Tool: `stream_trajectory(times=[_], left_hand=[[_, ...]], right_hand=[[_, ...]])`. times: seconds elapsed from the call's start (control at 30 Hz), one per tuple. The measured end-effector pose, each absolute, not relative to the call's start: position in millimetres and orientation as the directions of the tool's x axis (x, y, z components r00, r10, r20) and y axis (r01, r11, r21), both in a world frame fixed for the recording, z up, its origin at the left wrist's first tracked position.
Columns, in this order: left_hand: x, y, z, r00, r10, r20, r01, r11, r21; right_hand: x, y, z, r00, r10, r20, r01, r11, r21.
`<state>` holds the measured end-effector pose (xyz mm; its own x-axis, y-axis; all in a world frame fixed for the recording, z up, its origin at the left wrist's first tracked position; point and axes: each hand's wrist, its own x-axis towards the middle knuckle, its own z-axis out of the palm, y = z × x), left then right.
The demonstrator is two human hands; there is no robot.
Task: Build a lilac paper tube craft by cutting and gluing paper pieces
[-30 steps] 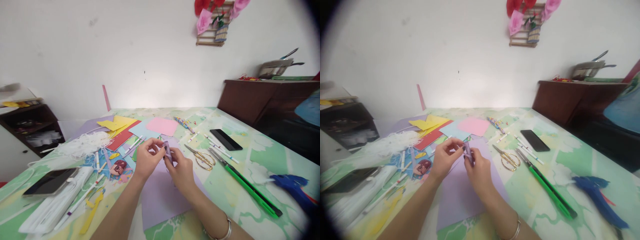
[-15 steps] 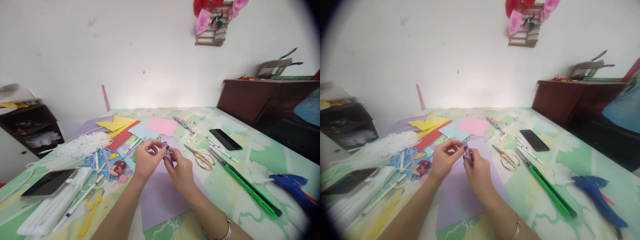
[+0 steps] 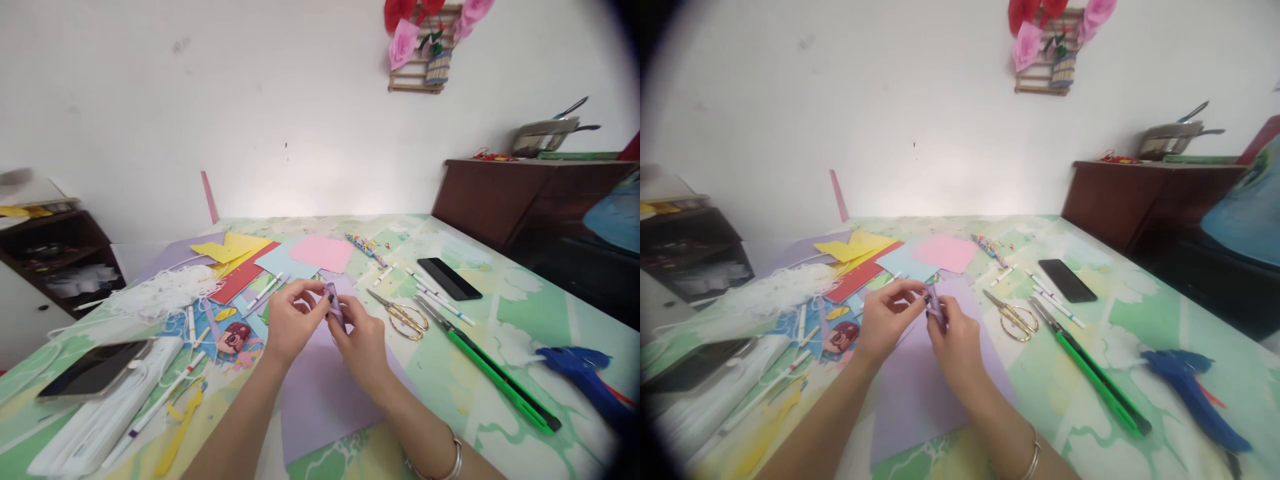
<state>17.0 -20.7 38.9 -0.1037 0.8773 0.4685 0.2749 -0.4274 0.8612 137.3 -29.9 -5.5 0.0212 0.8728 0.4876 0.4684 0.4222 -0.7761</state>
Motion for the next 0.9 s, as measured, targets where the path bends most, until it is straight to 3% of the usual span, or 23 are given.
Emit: stream_trajectory(times=[0.2,0.9], left_hand=[[19.1,-22.3,38.4,-0.127,0.857,0.500,0.327,-0.439,0.837],[19.8,-22.3,38.3,-0.092,0.867,0.490,0.253,-0.455,0.854]], right_hand=[[137.1,-30.0,-5.3,0.027,0.865,0.501,0.452,0.436,-0.778],[136.1,-31.5,-0.3,0.030,0.886,0.463,0.363,0.422,-0.831]])
